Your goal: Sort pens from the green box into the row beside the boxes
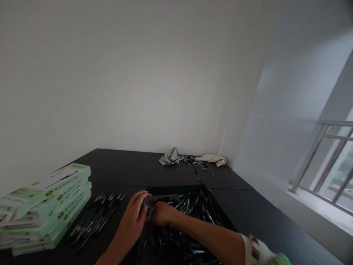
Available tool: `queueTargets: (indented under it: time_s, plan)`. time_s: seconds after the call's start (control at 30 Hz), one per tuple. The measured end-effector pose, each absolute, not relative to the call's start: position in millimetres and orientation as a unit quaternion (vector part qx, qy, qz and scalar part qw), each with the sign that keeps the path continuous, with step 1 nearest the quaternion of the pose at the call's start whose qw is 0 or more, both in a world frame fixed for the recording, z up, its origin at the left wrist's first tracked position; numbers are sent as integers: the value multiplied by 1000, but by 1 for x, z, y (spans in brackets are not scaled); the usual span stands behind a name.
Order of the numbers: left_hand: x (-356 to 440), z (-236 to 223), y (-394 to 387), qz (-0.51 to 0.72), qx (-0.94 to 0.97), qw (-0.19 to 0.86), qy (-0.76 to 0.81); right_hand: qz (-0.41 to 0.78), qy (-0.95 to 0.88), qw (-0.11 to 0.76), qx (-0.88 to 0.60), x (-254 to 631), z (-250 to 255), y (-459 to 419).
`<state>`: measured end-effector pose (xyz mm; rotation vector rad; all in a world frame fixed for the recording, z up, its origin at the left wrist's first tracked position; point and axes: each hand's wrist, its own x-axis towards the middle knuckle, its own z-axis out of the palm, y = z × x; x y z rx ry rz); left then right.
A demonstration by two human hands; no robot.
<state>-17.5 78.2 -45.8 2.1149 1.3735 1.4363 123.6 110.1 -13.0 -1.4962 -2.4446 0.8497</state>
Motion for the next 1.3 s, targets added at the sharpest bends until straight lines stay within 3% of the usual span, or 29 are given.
queueTargets:
  time_s: [0.23,0.47,0.6,0.87,1.3]
  plan:
    - [-18,-27,68,505,698,180,475,486,-708,231,-457,161,28,99]
    - [-2,-1,42,471,715,310,412,538,-659,360,-384,172,50,78]
    - [5,1,38,453,724,367,369,537,-661,380,-360,171,46,76]
    - [-6,5,47,492,675,374,403,561,-614,440,-339,183,49,74]
    - [-19,13,48,609,509,434,427,585,-587,442,-343,192,43,75]
